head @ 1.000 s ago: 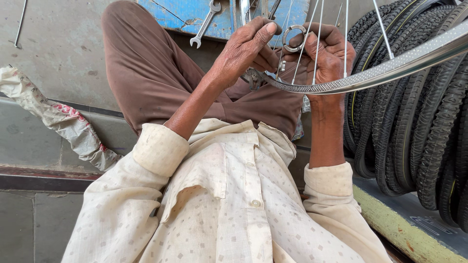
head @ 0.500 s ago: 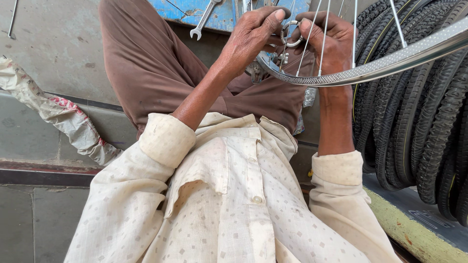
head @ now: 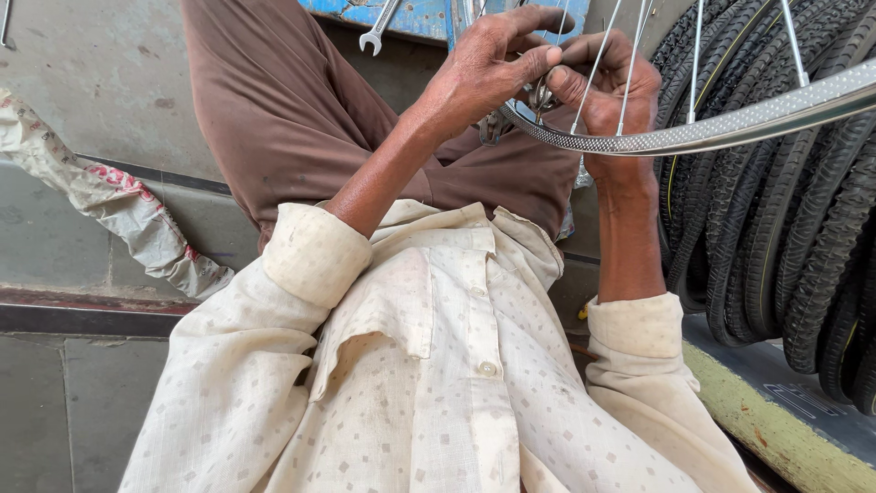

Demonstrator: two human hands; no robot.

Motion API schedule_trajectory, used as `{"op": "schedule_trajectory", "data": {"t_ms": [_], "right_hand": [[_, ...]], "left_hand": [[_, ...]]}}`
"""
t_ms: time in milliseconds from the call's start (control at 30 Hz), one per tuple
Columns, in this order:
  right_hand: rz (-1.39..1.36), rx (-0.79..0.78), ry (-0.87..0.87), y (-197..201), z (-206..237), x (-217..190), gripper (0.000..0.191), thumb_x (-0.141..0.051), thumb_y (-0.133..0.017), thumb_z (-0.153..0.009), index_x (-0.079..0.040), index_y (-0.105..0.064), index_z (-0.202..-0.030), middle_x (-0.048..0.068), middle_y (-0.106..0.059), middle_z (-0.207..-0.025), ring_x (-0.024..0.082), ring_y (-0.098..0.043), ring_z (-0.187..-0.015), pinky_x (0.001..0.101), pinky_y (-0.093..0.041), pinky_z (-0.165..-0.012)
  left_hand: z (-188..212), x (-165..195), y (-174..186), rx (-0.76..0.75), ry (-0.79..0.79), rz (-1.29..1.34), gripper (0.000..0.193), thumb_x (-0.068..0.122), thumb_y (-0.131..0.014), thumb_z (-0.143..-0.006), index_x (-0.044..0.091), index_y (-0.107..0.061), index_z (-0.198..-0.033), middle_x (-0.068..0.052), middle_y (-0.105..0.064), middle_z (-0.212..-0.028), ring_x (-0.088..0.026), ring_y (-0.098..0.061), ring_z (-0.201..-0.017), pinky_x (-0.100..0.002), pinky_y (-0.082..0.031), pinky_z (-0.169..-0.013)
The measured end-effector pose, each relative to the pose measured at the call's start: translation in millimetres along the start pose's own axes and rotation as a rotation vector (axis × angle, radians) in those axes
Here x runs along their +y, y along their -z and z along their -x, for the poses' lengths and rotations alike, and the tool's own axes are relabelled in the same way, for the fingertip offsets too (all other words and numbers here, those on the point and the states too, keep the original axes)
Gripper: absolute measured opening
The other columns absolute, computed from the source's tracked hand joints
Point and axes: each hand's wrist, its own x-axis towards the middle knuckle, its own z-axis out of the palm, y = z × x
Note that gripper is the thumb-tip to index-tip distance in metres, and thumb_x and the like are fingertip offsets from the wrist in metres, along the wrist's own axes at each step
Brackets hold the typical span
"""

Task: The person sits on the floor and installs a metal rim tape onto a bicycle wheel rim, then uses a spoke wrench to tighten the spoke nipples. The wheel is mounted on a blue truing stand, and several tires are stacked nearby.

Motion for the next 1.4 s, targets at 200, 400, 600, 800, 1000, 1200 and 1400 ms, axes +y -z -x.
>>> {"op": "schedule_trajectory", "data": {"t_ms": [200,400,600,800,1000,1200,1400], "right_hand": [[0.176,0.007,0.008,-0.7,7.7,-5.3,0.012,-0.004,-0.076,-0.107,0.003,-0.070,-0.116,0.007,-0.074,-0.098,0.008,-0.069,-0.081,0.0217,-0.060,-0.072],[0.130,-0.035,-0.041,9.8,12.2,-4.6,0.018,-0.008,-0.077,-0.107,0.003,-0.070,-0.120,0.008,-0.074,-0.100,0.007,-0.069,-0.080,0.0201,-0.060,-0.072],[-0.047,0.003,-0.024,7.8,13.9,5.2,0.032,-0.013,-0.077,-0.101,0.003,-0.064,-0.126,0.011,-0.075,-0.113,0.011,-0.072,-0.091,0.0230,-0.063,-0.081],[-0.522,0.159,-0.206,-22.7,27.6,24.7,0.042,-0.023,-0.070,-0.102,0.004,-0.059,-0.132,0.012,-0.074,-0.088,0.014,-0.068,-0.058,0.0228,-0.053,-0.046],[-0.700,0.230,-0.252,-35.0,20.7,49.1,0.029,-0.020,-0.060,-0.110,0.004,-0.060,-0.125,0.011,-0.070,-0.089,0.013,-0.061,-0.054,0.0231,-0.044,-0.041],[-0.756,0.162,-0.239,-29.7,23.8,54.0,0.021,-0.018,-0.059,-0.114,0.003,-0.060,-0.117,0.012,-0.066,-0.091,0.014,-0.060,-0.055,0.0231,-0.044,-0.042],[-0.829,0.170,-0.234,-30.9,37.3,36.7,0.034,-0.022,-0.059,-0.098,-0.001,-0.056,-0.124,0.013,-0.069,-0.091,0.021,-0.070,-0.070,0.0317,-0.054,-0.055]], "left_hand": [[-2.1,2.3,9.0,-0.020,0.116,-0.153,0.035,0.021,-0.066,-0.103,-0.003,-0.067,-0.129,-0.012,-0.074,-0.109,-0.016,-0.072,-0.093,-0.030,-0.061,-0.076],[-7.7,9.0,11.4,-0.099,0.211,-0.169,0.025,0.012,-0.064,-0.101,-0.003,-0.074,-0.119,-0.007,-0.070,-0.081,-0.010,-0.061,-0.073,-0.028,-0.055,-0.067],[-12.2,9.0,10.3,-0.092,0.183,-0.177,0.024,0.013,-0.070,-0.099,-0.004,-0.076,-0.113,-0.006,-0.072,-0.078,-0.008,-0.060,-0.070,-0.029,-0.052,-0.062],[-15.4,-6.3,12.3,-0.034,0.026,-0.249,0.022,0.013,-0.076,-0.095,-0.004,-0.076,-0.108,-0.008,-0.077,-0.091,-0.012,-0.074,-0.080,-0.030,-0.062,-0.072],[-26.9,5.1,24.9,-0.104,0.310,-0.129,0.023,0.016,-0.079,-0.092,-0.003,-0.076,-0.105,-0.007,-0.076,-0.084,-0.010,-0.074,-0.071,-0.025,-0.061,-0.059],[-27.9,27.2,36.1,-0.288,0.529,0.177,0.034,0.022,-0.081,-0.084,0.009,-0.072,-0.114,0.001,-0.077,-0.079,-0.007,-0.066,-0.053,-0.021,-0.045,-0.043],[-36.4,1.9,12.9,-0.109,0.300,-0.358,0.043,0.034,-0.098,-0.079,-0.004,-0.077,-0.078,-0.003,-0.067,-0.062,-0.005,-0.059,-0.054,-0.021,-0.043,-0.046]]}}
